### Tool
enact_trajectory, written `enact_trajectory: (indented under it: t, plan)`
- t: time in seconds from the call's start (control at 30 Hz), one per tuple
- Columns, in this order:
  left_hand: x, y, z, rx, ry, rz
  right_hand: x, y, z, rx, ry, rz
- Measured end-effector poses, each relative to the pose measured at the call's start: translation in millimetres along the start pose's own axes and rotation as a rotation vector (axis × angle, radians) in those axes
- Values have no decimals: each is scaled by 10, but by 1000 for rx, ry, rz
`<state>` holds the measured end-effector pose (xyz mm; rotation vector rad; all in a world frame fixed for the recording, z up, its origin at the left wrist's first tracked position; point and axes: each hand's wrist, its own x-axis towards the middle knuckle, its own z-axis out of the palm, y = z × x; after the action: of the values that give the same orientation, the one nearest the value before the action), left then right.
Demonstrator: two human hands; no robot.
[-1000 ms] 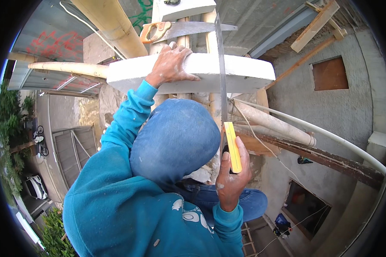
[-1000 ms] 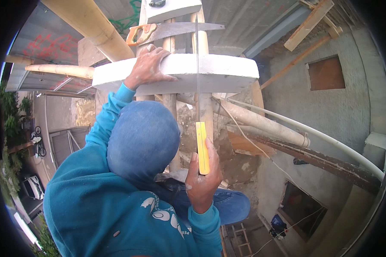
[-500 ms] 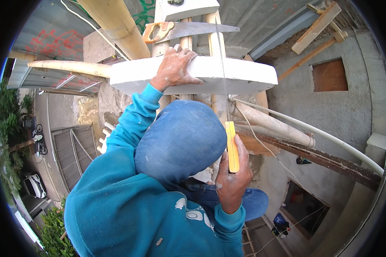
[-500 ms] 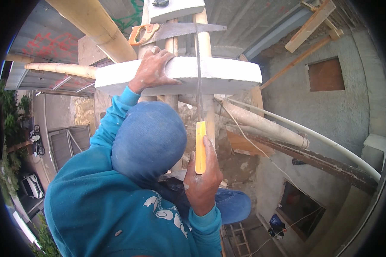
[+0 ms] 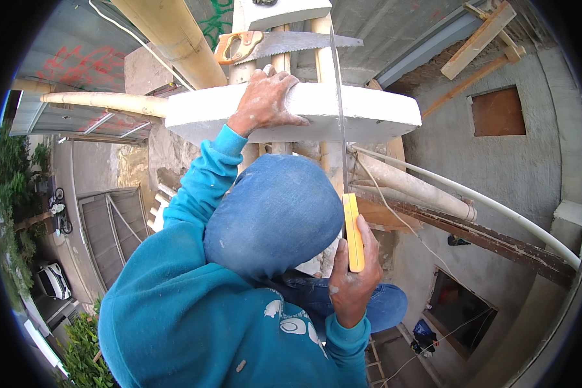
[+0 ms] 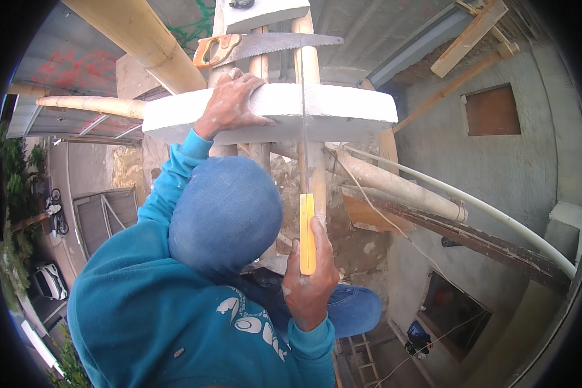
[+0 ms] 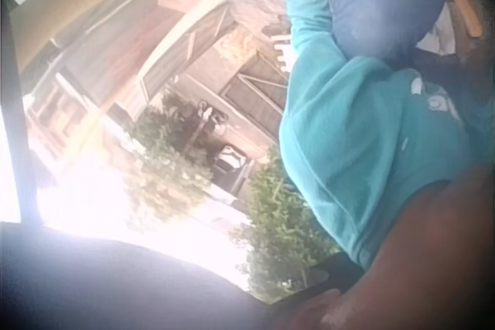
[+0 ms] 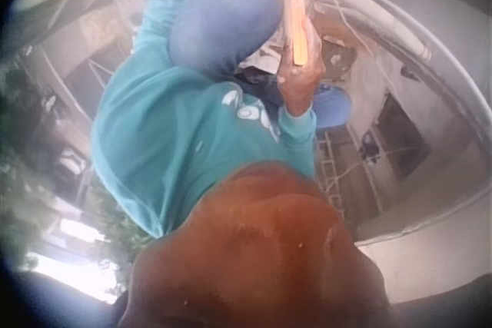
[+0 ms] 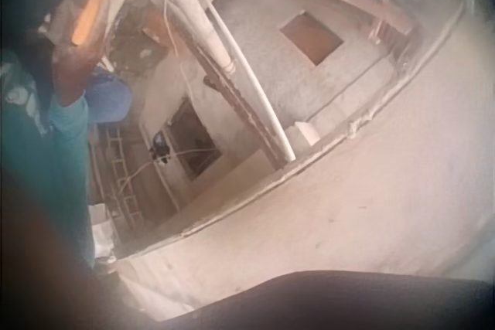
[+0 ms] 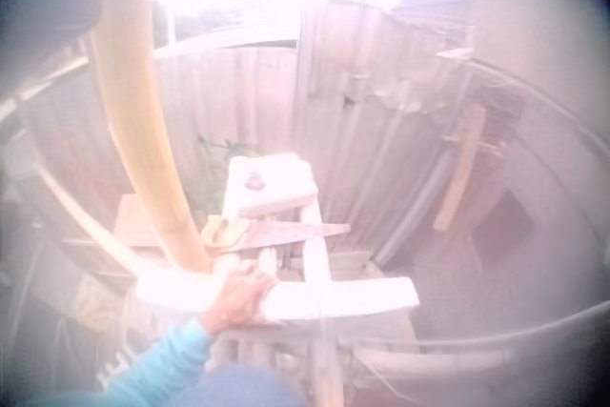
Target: The person uses a hand saw to cut a white wooden plank positioned on a bamboo scaffold. They hold the plank with one hand and saw with the other, repeatedly adjusting the plank's position to continue cutting.
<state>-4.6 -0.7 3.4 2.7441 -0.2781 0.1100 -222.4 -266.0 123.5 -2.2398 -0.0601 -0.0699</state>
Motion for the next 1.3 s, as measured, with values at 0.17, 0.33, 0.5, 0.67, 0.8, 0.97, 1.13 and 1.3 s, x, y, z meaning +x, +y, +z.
enact_trajectory:
  t: [0.17, 0.33, 0.5, 0.67, 0.8, 0.97, 1.13, 1.3]
  plan:
    - [-62, 79, 17, 27, 3, 11, -342, -50, -196, -13, -5, 53]
    - [-134, 89, -4, 35, -6, -10, 269, -85, 154, 30, 36, 1]
    - [-57, 39, -2, 98, 37, 12, 234, -108, 205, 62, 77, -45]
    - [-69, 13, 63, 74, 60, 40, 195, -49, 249, 44, 34, -5]
    - [-52, 15, 34, 63, 55, 52, -36, -108, 115, 29, 9, 10]
    - [-40, 44, 22, 55, 20, 36, -292, -156, -122, 66, -14, 69]
    - [-54, -59, 85, 41, 69, 56, 257, -167, 134, 19, -37, 10]
    - [6, 17, 24, 72, 29, 37, -342, -83, -133, 22, -25, 81]
